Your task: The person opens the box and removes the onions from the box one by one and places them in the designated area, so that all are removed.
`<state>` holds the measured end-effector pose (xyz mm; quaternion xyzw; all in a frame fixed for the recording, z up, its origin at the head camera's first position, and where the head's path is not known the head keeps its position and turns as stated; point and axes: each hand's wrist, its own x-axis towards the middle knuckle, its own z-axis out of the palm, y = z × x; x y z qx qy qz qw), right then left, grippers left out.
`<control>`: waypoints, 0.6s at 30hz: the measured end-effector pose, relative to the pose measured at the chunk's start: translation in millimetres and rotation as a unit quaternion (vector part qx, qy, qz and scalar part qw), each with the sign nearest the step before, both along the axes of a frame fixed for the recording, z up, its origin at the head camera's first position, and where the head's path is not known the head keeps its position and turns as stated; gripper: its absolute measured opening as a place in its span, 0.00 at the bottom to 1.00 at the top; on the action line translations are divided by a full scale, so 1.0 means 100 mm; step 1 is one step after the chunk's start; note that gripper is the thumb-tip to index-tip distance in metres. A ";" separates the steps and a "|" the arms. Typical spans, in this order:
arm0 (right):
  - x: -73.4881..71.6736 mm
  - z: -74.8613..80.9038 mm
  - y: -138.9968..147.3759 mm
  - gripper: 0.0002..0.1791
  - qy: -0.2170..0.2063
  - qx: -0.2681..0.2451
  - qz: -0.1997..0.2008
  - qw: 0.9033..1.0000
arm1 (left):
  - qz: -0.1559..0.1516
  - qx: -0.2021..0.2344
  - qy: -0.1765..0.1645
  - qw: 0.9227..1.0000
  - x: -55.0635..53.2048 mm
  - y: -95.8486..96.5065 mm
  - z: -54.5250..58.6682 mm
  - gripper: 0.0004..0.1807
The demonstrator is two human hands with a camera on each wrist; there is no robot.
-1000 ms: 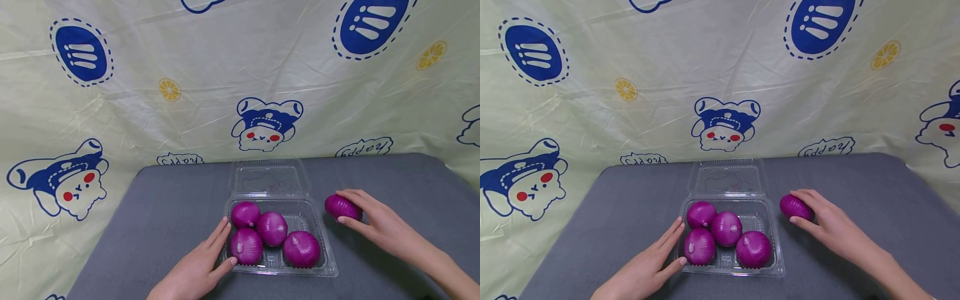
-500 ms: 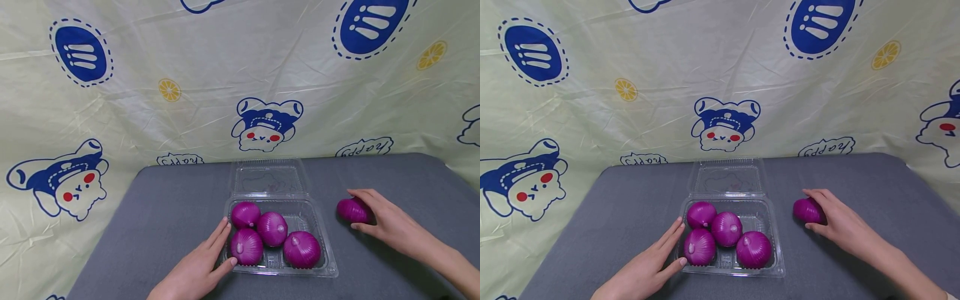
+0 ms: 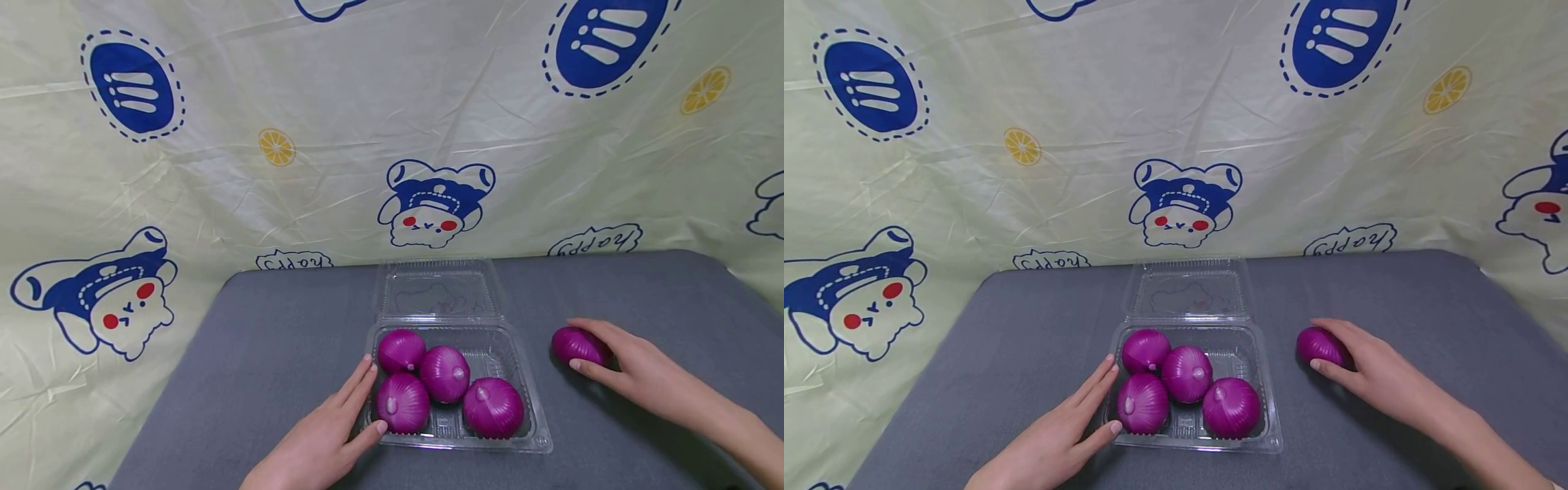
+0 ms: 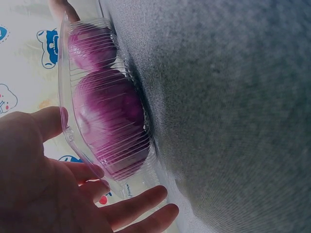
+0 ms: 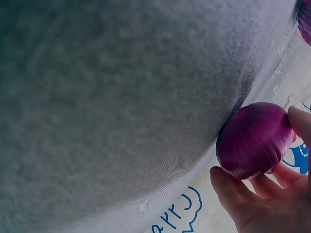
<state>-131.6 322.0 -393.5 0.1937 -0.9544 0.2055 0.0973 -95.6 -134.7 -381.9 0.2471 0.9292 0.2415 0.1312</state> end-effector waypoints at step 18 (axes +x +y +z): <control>-0.03 0.06 -0.01 0.36 -0.059 0.001 -0.023 0.998 | 0.007 -0.009 -0.014 1.000 -0.01 0.01 0.01 0.45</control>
